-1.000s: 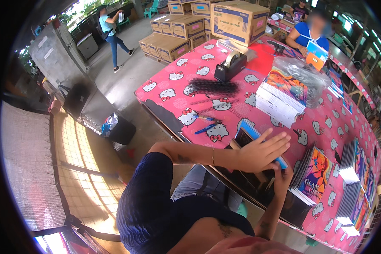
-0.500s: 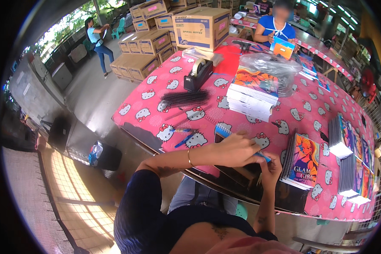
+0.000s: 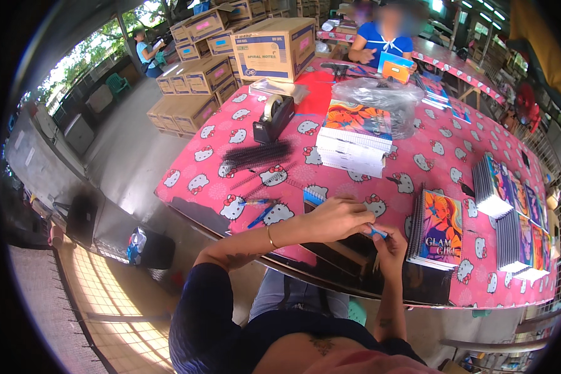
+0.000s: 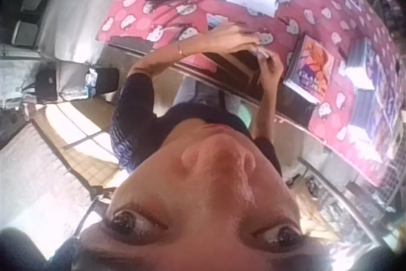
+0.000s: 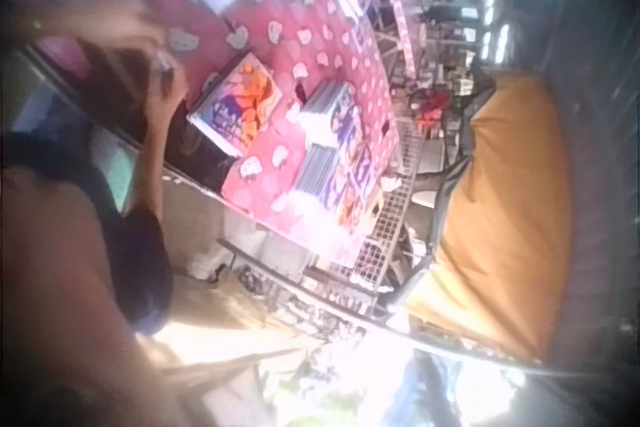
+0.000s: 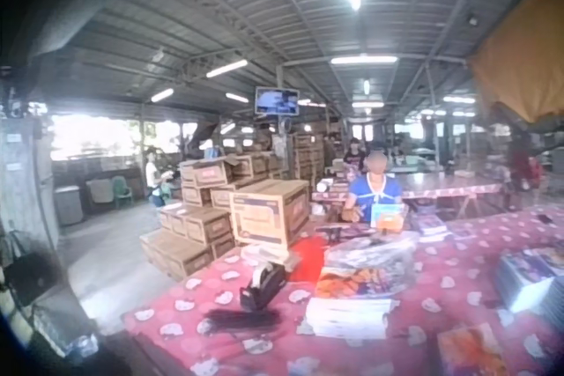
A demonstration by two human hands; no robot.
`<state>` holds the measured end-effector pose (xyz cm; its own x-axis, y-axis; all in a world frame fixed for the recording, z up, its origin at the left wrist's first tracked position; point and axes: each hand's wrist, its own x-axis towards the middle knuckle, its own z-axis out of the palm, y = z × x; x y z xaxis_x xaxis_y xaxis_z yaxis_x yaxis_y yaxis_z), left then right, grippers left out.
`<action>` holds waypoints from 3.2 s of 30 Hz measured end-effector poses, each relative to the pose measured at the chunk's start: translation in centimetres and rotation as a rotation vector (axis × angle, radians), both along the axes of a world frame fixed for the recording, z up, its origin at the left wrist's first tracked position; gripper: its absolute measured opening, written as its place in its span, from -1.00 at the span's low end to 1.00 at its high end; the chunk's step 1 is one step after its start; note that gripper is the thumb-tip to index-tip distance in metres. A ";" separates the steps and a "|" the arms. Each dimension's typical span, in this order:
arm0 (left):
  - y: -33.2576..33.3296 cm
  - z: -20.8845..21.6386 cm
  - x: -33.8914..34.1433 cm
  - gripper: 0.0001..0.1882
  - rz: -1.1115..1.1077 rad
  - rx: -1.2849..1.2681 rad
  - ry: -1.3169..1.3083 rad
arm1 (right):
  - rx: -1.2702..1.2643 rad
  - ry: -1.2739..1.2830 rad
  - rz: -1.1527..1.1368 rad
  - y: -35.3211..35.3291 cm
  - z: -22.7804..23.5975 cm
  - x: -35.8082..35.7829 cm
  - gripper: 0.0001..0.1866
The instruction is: The person inserts blue spiral coils into the holes of notebooks by hand and stacks them on a table.
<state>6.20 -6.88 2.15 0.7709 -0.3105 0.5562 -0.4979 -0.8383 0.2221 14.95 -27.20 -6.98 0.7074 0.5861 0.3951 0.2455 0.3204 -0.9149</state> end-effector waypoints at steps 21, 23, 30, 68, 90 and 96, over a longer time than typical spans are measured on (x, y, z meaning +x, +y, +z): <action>-0.2 0.2 -0.1 -0.48 0.173 0.221 0.108 | -0.020 -0.076 -0.097 0.2 0.3 -0.5 -0.79; -2.3 -0.4 -0.9 -0.28 0.410 0.340 -0.186 | -0.066 -0.078 -0.112 0.2 -0.7 -0.2 -0.74; -2.9 -3.3 -0.5 -0.06 0.451 0.374 -0.122 | -0.045 -0.029 -0.065 0.1 0.5 -0.4 -0.54; -1.7 -1.4 0.7 -0.85 0.175 -0.024 -0.091 | -0.397 -0.218 0.170 -1.6 8.1 4.4 -0.90; 1.8 9.7 5.9 -0.82 0.187 -0.461 -0.264 | -0.115 0.035 -0.513 -14.8 8.4 8.6 -0.42; 13.5 -0.7 14.2 -0.72 0.273 0.083 -0.292 | -1.045 -0.380 -0.907 -15.8 5.1 12.7 -0.51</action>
<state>20.45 6.60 1.42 0.6448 -0.1692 0.7453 -0.2864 -0.9576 0.0303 27.65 -43.00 -1.90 0.9386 0.1317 0.3190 0.2755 -0.8428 -0.4625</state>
